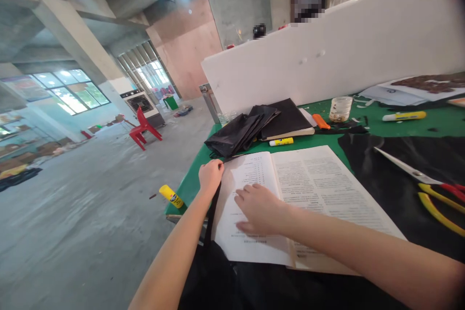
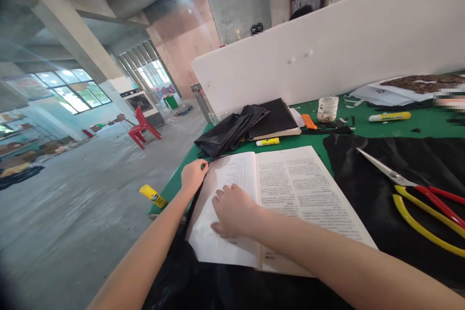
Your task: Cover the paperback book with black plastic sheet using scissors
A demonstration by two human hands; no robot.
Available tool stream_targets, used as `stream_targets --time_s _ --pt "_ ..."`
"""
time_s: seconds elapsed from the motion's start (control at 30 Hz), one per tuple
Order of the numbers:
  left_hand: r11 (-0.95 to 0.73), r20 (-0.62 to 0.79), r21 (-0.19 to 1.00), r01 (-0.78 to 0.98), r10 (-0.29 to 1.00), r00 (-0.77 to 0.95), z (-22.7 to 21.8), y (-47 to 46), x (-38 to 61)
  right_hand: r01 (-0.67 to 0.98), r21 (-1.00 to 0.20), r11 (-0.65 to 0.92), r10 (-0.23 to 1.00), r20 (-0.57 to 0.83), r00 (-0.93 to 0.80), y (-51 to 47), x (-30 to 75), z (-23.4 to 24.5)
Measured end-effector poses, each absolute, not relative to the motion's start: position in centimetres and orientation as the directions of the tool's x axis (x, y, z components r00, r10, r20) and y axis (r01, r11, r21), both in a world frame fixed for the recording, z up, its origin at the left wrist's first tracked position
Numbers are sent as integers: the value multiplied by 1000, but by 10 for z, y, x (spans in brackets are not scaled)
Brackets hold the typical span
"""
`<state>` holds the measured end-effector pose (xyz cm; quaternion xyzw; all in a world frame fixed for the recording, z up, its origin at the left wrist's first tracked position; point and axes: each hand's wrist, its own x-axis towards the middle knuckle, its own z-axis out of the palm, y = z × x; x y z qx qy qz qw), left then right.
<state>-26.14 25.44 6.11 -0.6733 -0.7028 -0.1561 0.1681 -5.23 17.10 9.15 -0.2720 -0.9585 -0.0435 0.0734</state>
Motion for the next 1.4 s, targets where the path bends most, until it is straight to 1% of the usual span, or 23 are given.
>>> stream_targets --time_s 0.07,0.13,0.2,0.3,0.47,0.63,0.73,0.8,0.9,0.97,1.1,1.2,1.23,1.27,1.3,1.37,1.4 --pt "33 431 -4 999 902 -28 62 255 -260 470 37 882 463 118 -878 144 -36 95" --pt "25 411 0 1000 911 -23 63 256 -260 425 56 903 413 151 -898 124 -22 94" --pt "23 388 3 1000 921 -23 64 256 -260 421 80 904 397 214 -893 110 -13 90" --pt "33 357 16 999 933 -36 64 256 -261 476 77 876 442 269 -856 99 -3 89" --pt "42 334 80 996 940 -66 65 254 -260 552 3 834 532 261 -806 91 7 100" --pt "4 335 206 979 939 -74 72 249 -258 584 -123 802 593 267 -759 86 10 101" --pt "-34 350 321 947 933 -85 79 239 -259 576 -181 797 601 325 -730 84 10 95" --pt "-42 363 414 909 924 -123 83 226 -262 562 -216 799 599 377 -707 83 11 89" --pt "-14 362 563 826 903 -231 84 194 -271 547 -269 793 606 444 -660 80 14 80" --pt "16 328 660 752 893 -307 81 166 -276 547 -311 777 626 471 -621 78 16 76" --pt "100 162 832 545 896 -413 70 103 -275 570 -383 727 682 502 -531 75 19 67" --pt "152 34 907 393 903 -428 62 62 -262 581 -425 695 714 505 -485 74 20 62" --pt "166 -22 934 316 910 -414 60 52 -257 584 -439 683 725 500 -473 74 20 61" --pt "181 -89 963 199 913 -398 59 43 -252 586 -453 672 737 494 -462 73 20 60" --pt "187 -129 976 116 913 -386 59 37 -248 587 -466 662 746 490 -452 73 20 60" --pt "168 -151 986 10 908 -391 60 27 -240 587 -488 646 761 481 -436 72 19 59" --pt "147 -136 989 -3 907 -400 60 25 -237 588 -494 641 764 481 -429 71 18 59"
